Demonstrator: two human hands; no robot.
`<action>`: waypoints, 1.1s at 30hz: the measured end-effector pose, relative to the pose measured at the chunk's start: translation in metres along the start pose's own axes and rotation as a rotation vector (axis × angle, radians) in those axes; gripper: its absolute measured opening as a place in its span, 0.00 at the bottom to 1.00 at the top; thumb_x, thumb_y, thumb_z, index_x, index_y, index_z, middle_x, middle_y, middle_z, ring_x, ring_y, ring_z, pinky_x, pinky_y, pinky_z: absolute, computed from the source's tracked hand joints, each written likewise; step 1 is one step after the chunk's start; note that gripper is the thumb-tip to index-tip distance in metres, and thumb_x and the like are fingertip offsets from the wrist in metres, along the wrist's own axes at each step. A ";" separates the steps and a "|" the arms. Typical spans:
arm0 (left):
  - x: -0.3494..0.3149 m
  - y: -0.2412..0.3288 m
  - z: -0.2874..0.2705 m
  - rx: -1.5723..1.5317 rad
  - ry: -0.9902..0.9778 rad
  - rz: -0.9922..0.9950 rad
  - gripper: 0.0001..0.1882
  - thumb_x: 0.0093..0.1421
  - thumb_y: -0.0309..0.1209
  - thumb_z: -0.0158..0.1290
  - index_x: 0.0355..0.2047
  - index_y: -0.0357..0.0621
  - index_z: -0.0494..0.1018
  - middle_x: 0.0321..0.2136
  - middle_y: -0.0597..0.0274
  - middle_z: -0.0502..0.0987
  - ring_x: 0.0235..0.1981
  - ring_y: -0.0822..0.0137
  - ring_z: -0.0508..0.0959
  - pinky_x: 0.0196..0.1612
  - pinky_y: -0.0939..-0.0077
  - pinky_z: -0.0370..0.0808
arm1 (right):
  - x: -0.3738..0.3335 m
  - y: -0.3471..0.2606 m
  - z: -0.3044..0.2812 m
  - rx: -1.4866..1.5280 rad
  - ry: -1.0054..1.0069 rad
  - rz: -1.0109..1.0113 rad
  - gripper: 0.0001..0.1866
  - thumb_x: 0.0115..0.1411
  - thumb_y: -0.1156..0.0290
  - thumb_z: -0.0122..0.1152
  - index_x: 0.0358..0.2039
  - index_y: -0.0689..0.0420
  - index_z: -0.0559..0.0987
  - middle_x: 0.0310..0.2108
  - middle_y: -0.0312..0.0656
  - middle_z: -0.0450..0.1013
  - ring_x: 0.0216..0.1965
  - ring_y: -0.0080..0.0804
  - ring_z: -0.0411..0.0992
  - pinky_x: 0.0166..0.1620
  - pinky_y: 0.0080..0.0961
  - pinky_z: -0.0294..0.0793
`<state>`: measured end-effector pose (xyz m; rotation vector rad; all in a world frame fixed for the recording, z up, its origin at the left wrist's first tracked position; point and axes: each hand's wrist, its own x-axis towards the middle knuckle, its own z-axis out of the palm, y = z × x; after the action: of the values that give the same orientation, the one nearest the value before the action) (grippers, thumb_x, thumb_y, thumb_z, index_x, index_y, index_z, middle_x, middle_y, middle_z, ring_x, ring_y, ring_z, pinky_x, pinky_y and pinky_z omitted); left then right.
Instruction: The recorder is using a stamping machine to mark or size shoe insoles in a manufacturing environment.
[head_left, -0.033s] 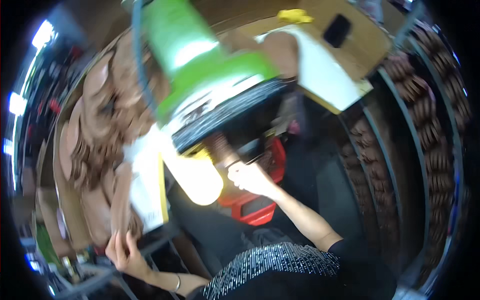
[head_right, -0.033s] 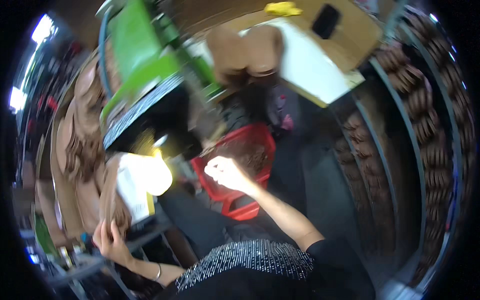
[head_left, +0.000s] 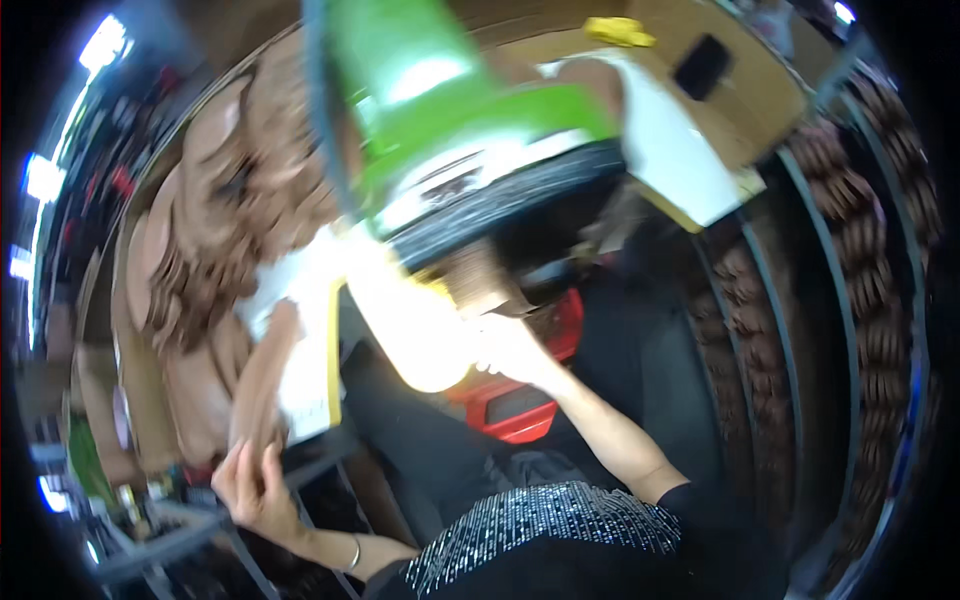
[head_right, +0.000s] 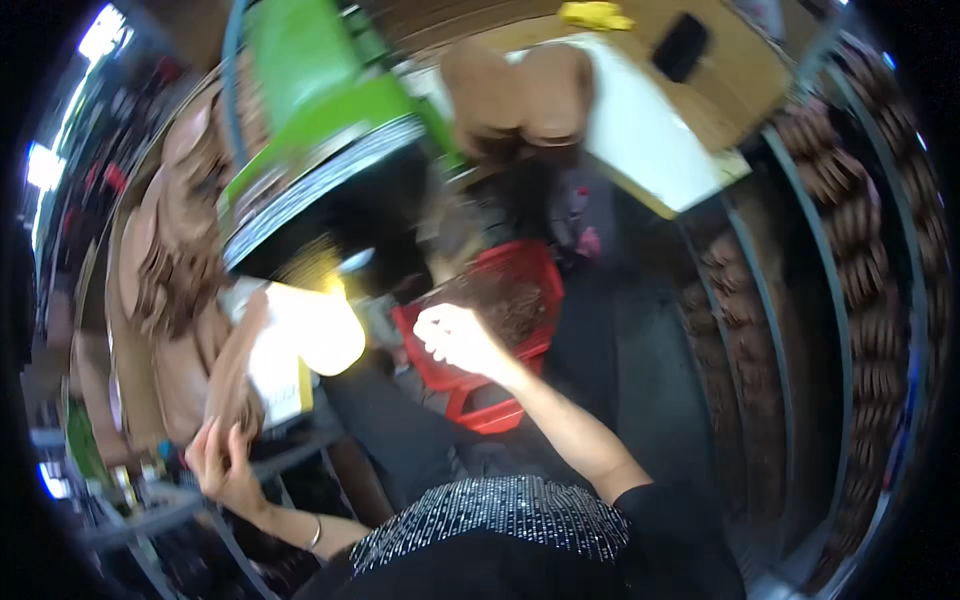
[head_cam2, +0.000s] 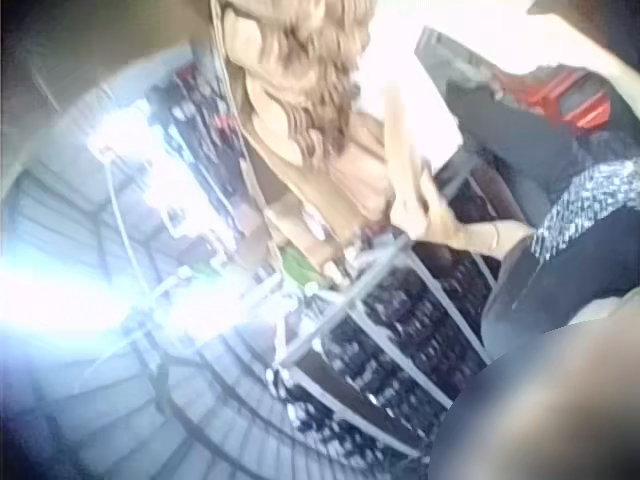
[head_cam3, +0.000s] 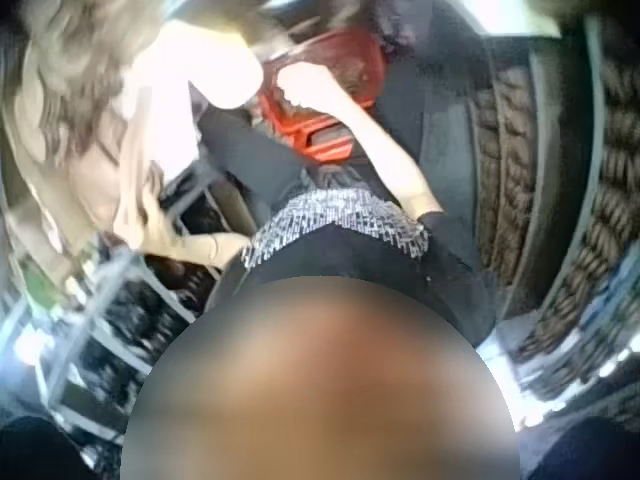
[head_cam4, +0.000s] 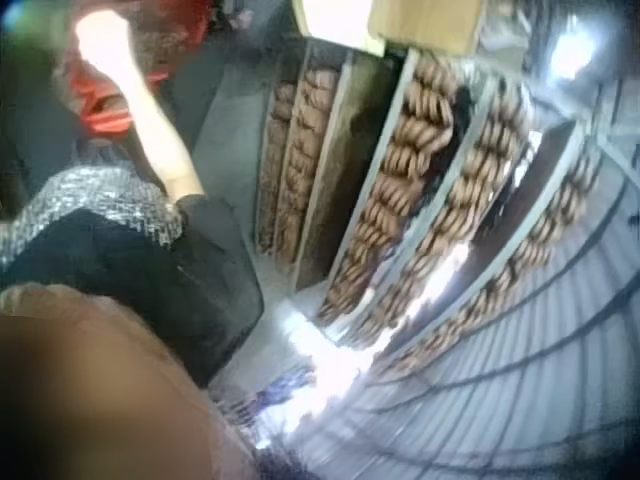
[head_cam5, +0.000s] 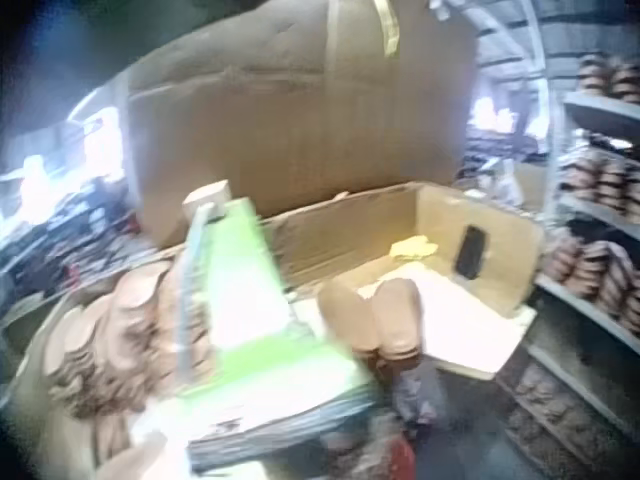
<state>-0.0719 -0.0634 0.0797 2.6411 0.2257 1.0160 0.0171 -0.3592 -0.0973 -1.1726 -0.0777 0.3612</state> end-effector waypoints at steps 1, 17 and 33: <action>0.001 0.009 -0.001 0.018 -0.078 0.116 0.15 0.38 0.17 0.63 0.30 0.34 0.77 0.31 0.55 0.76 0.34 0.58 0.73 0.40 0.67 0.71 | 0.003 -0.001 0.005 0.110 -0.014 0.031 0.15 0.58 0.67 0.56 0.43 0.63 0.72 0.32 0.44 0.75 0.28 0.28 0.75 0.29 0.21 0.74; -0.122 0.140 0.168 -1.796 -0.412 -0.918 0.33 0.59 0.28 0.49 0.61 0.37 0.46 0.54 0.51 0.63 0.52 0.62 0.66 0.57 0.67 0.62 | -0.156 -0.006 -0.034 0.293 0.434 0.080 0.36 0.41 0.87 0.62 0.54 0.66 0.63 0.50 0.45 0.67 0.52 0.34 0.66 0.58 0.31 0.62; -0.075 0.152 0.167 -1.392 -0.748 -0.459 0.14 0.57 0.25 0.54 0.43 0.34 0.71 0.34 0.61 0.77 0.34 0.74 0.76 0.40 0.81 0.72 | -0.192 0.006 -0.041 0.278 0.349 0.146 0.29 0.43 0.88 0.62 0.49 0.66 0.68 0.46 0.47 0.70 0.49 0.36 0.69 0.51 0.29 0.70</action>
<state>-0.0087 -0.2628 -0.0338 1.3737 -0.0610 -0.1036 -0.1545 -0.4542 -0.0942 -0.9525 0.3536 0.2801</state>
